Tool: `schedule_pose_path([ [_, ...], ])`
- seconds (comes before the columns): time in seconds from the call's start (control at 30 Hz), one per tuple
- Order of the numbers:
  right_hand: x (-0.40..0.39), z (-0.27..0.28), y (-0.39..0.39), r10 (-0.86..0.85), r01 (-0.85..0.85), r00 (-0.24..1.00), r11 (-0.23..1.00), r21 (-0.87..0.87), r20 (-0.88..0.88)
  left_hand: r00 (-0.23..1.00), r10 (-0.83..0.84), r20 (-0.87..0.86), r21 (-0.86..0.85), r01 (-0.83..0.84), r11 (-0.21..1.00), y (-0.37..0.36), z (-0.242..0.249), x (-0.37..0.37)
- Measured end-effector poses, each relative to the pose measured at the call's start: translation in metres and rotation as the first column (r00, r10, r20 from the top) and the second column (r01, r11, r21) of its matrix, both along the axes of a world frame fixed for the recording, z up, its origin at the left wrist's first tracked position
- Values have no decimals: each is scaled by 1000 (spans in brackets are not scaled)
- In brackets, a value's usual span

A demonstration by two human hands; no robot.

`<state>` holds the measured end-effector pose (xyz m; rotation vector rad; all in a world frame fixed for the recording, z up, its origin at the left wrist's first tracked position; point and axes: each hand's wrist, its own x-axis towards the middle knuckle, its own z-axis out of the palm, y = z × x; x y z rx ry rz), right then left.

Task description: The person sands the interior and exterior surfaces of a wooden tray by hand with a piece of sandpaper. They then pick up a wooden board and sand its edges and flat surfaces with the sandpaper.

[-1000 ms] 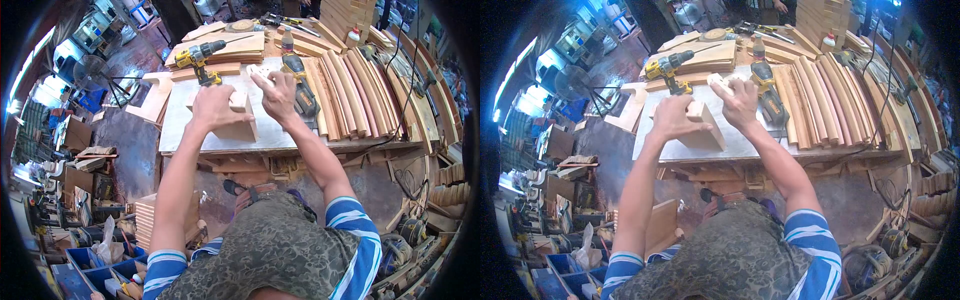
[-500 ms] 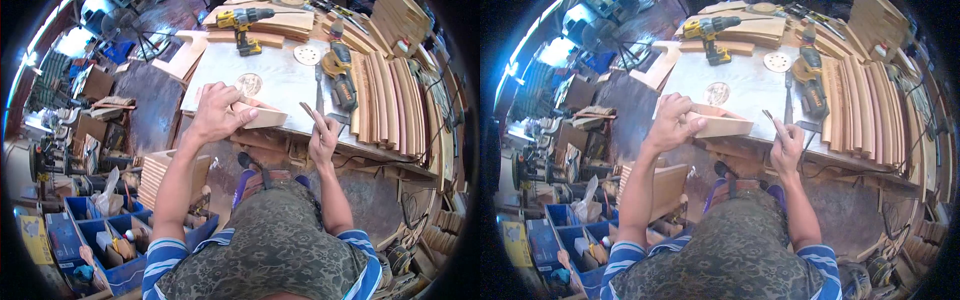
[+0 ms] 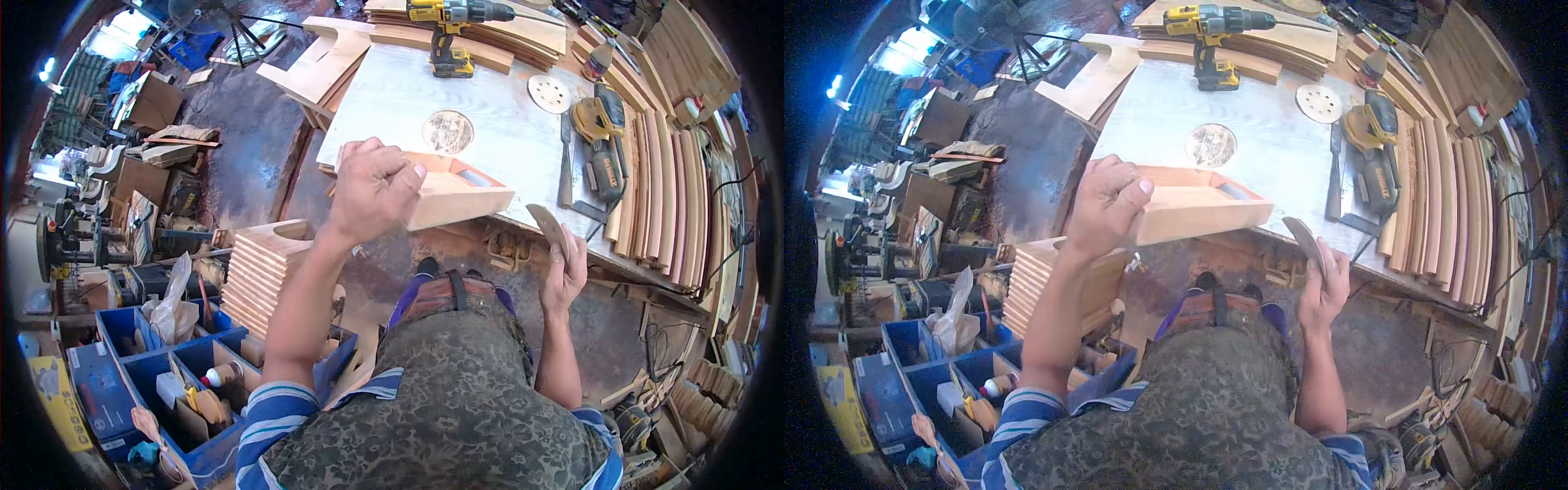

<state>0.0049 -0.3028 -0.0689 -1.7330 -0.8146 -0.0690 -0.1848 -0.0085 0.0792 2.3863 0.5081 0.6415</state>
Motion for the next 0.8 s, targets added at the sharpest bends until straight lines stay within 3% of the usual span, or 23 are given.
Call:
schedule_pose_path([
  [0.23, -25, 49, 35, 78, -77, 997, 994, 82, -7, 995, -26, 95, -20, 28, 999, 13, -4, -1],
  [0.3, -33, 63, 49, 50, -54, 998, 995, 81, 48, 995, -50, 91, -21, 52, 998, 16, -6, 1],
  [0.37, -42, 82, 67, 26, -68, 955, 989, 132, 296, 988, -66, 139, 5, 66, 998, 17, -12, 1],
  [0.47, -56, 105, 86, 125, -148, 897, 989, 22, 424, 989, -78, 129, 16, 76, 997, 12, -9, 3],
  [0.6, -72, 125, 101, 138, -80, 854, 988, -135, 501, 983, -139, 116, 74, 131, 989, 3, -9, 7],
  [0.7, -79, 122, 107, 128, -92, 808, 991, -92, 575, 981, -127, 149, 98, 113, 989, -6, -12, 11],
  [0.8, -89, 121, 108, 164, -117, 833, 986, -122, 529, 973, -130, 191, 156, 101, 983, -10, -15, 13],
])
